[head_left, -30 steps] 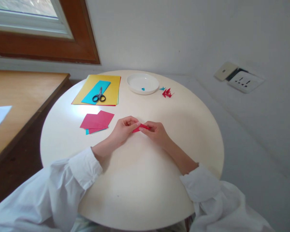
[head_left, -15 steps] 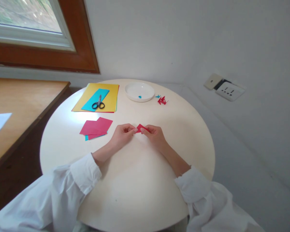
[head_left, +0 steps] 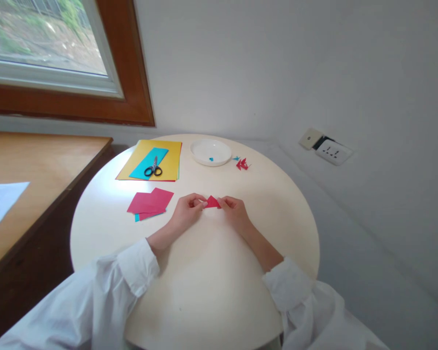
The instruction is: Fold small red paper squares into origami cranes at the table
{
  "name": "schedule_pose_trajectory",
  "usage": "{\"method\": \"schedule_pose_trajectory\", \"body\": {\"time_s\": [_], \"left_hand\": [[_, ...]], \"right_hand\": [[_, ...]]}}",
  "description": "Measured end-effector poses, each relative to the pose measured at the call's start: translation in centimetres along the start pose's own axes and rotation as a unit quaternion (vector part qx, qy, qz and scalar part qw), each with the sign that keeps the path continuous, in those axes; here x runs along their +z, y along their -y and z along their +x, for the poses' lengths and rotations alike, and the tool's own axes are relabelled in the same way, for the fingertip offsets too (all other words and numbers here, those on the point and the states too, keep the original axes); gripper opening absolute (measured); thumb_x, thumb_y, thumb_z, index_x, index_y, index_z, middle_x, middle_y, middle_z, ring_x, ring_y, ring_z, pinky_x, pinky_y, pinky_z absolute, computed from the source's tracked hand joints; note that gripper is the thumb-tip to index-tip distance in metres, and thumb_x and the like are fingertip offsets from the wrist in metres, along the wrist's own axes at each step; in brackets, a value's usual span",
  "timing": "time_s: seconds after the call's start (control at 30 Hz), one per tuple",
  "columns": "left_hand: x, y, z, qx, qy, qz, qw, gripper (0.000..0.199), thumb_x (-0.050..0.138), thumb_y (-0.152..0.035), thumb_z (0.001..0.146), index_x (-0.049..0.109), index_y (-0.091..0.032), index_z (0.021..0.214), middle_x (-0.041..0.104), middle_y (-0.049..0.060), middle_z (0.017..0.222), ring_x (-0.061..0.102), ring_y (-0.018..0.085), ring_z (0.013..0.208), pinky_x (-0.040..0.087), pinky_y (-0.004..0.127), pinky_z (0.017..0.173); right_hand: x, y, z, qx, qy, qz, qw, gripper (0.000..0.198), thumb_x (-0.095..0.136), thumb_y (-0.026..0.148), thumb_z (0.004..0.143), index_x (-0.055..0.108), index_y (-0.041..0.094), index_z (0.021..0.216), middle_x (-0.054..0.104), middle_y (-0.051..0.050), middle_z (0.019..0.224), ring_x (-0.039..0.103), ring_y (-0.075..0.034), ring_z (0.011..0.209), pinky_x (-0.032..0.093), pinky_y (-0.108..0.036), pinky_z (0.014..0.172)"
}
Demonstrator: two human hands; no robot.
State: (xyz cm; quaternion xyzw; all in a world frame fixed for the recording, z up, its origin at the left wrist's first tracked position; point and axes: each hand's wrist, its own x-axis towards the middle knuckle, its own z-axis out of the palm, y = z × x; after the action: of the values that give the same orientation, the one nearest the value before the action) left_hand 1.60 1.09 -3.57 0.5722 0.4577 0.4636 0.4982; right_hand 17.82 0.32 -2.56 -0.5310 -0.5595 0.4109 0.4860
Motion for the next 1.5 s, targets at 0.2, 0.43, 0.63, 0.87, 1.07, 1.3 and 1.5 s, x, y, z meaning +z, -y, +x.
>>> {"method": "schedule_pose_trajectory", "body": {"time_s": [0.2, 0.43, 0.63, 0.87, 1.07, 1.3, 1.5], "left_hand": [[-0.1, -0.6, 1.1, 0.027, -0.019, -0.021, 0.999, 0.021, 0.064, -0.032, 0.065, 0.065, -0.013, 0.074, 0.057, -0.002, 0.055, 0.048, 0.009, 0.05, 0.034, 0.02, 0.047], [-0.3, -6.7, 4.8, 0.082, -0.032, -0.064, 0.994, 0.031, 0.07, -0.038, 0.059, 0.059, -0.013, 0.076, 0.057, -0.002, 0.053, 0.058, 0.012, 0.05, 0.048, 0.027, 0.056], [-1.5, -13.8, 5.0, 0.157, -0.016, -0.068, 0.985, 0.024, 0.071, -0.031, 0.061, 0.061, -0.013, 0.074, 0.06, -0.002, 0.058, 0.061, 0.012, 0.053, 0.05, 0.027, 0.061], [-2.4, -16.9, 2.6, 0.167, -0.006, -0.054, 0.984, 0.017, 0.066, -0.022, 0.067, 0.062, -0.014, 0.081, 0.062, -0.003, 0.066, 0.067, 0.014, 0.062, 0.052, 0.027, 0.067], [-2.5, -17.9, 1.5, 0.145, -0.02, 0.045, 0.988, 0.011, 0.066, -0.022, 0.068, 0.063, -0.015, 0.077, 0.065, 0.0, 0.066, 0.069, 0.017, 0.066, 0.05, 0.023, 0.059], [-2.2, -18.6, 0.0, 0.186, -0.037, 0.067, 0.98, 0.011, 0.063, -0.025, 0.072, 0.063, -0.016, 0.08, 0.068, 0.001, 0.068, 0.069, 0.017, 0.067, 0.053, 0.026, 0.064], [-2.8, -19.0, -0.7, 0.229, -0.03, 0.074, 0.97, 0.013, 0.064, -0.027, 0.072, 0.065, -0.017, 0.08, 0.068, 0.002, 0.069, 0.066, 0.016, 0.064, 0.053, 0.026, 0.061]], "right_hand": [[1.0, 0.2, 1.1, -0.007, -0.022, 0.017, 1.0, 0.027, 0.06, 0.042, 0.063, 0.06, 0.016, 0.053, 0.057, 0.001, 0.055, 0.048, -0.013, 0.057, 0.037, -0.027, 0.06], [1.2, 4.5, 5.0, -0.04, -0.076, 0.073, 0.994, 0.034, 0.056, 0.05, 0.067, 0.061, 0.017, 0.066, 0.057, 0.001, 0.059, 0.05, -0.011, 0.058, 0.039, -0.025, 0.058], [0.0, 11.9, 5.9, -0.129, -0.037, 0.109, 0.985, 0.028, 0.063, 0.044, 0.067, 0.063, 0.017, 0.066, 0.061, 0.0, 0.064, 0.053, -0.01, 0.059, 0.04, -0.024, 0.061], [-1.8, 15.4, 4.1, -0.171, 0.011, 0.043, 0.984, 0.021, 0.065, 0.036, 0.067, 0.062, 0.017, 0.059, 0.057, 0.003, 0.054, 0.05, -0.009, 0.055, 0.04, -0.024, 0.059], [-2.6, 16.0, 3.3, -0.177, 0.048, 0.03, 0.983, 0.021, 0.062, 0.037, 0.073, 0.067, 0.017, 0.069, 0.064, 0.0, 0.065, 0.055, -0.011, 0.061, 0.043, -0.024, 0.061], [-2.2, 16.4, 2.3, -0.219, 0.035, 0.026, 0.975, 0.019, 0.062, 0.033, 0.075, 0.064, 0.017, 0.066, 0.063, 0.0, 0.065, 0.056, -0.012, 0.063, 0.044, -0.025, 0.062], [-2.1, 17.1, 1.6, -0.246, -0.017, 0.013, 0.969, 0.024, 0.061, 0.038, 0.075, 0.061, 0.017, 0.063, 0.062, 0.0, 0.063, 0.056, -0.012, 0.062, 0.045, -0.025, 0.061]]}}
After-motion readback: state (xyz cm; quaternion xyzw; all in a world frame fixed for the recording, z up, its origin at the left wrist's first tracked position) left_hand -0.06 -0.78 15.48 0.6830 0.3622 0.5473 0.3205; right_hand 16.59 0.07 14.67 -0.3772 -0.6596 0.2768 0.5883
